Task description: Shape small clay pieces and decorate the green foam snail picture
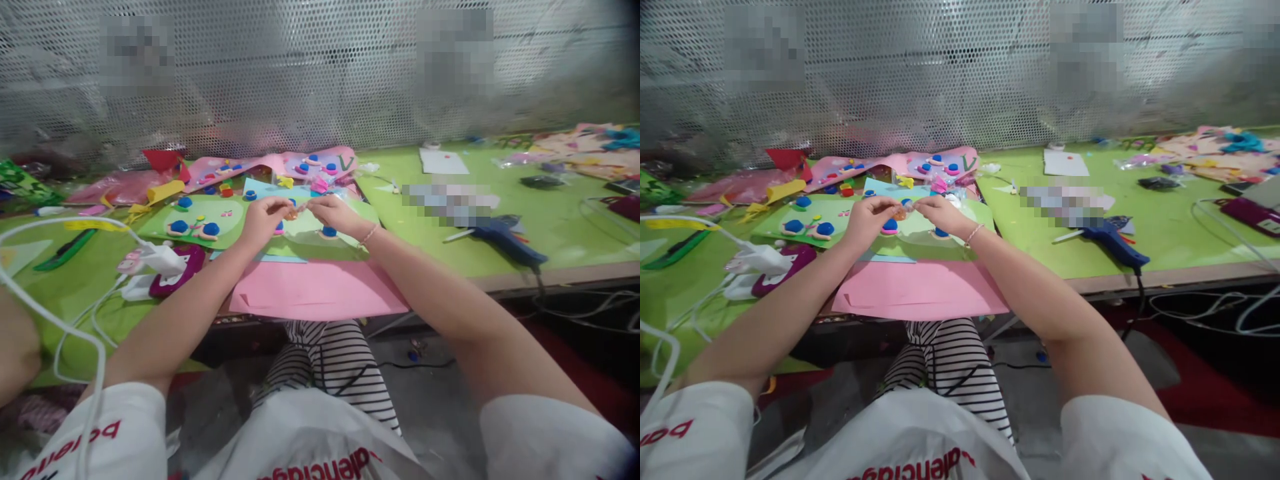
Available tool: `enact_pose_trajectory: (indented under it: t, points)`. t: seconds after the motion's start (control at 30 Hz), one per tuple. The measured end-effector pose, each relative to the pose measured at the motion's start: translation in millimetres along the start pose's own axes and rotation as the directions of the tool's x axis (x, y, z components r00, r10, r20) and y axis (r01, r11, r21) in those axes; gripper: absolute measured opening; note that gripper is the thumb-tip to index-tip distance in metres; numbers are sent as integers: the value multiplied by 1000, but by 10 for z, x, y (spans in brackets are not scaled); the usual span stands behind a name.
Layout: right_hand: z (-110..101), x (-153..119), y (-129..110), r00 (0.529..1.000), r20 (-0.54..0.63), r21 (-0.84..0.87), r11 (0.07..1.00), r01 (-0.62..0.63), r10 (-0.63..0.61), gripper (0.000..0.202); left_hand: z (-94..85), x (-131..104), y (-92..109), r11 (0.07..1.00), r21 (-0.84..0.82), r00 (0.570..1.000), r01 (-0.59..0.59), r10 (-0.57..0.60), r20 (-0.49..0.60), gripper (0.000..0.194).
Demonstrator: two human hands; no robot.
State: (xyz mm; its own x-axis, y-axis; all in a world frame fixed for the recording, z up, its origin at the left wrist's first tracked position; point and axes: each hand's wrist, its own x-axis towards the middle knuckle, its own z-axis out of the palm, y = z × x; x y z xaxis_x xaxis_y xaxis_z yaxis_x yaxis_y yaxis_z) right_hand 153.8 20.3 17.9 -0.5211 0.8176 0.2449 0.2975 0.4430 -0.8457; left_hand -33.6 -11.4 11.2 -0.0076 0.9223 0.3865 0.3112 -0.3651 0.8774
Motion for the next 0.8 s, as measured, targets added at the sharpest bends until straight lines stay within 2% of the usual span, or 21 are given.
enact_pose_trajectory:
  t: [0.1, 0.17, 0.3, 0.47, 0.63, 0.8]
  points:
    - [20, -11, -13, 986, 97, 238, 959, -154, 135, 32, 23, -30, 2, 997, 68, 998, -46, 48, -28, 11]
    - [16, -14, -5, 978, 157, 257, 950, -175, 137, 27, 46, -52, 7, 988, 120, 995, -93, 97, -32, 11]
    - [14, -18, -3, 980, 172, 121, 985, -123, 101, 15, 79, -89, 16, 967, 194, 986, -163, 169, -15, 12]
    - [76, -39, -86, 999, 32, -7, 1000, -31, 31, 14, 64, -92, 29, 935, 257, 969, -244, 248, 19, 13]
    - [81, -57, -102, 993, 2, -132, 985, 113, -114, 15, 32, -68, 16, 919, 246, 951, -309, 304, 59, 15]
    - [36, -43, -39, 979, -12, -118, 972, 203, -206, 21, 32, -79, -16, 909, 159, 921, -385, 368, 129, 17]
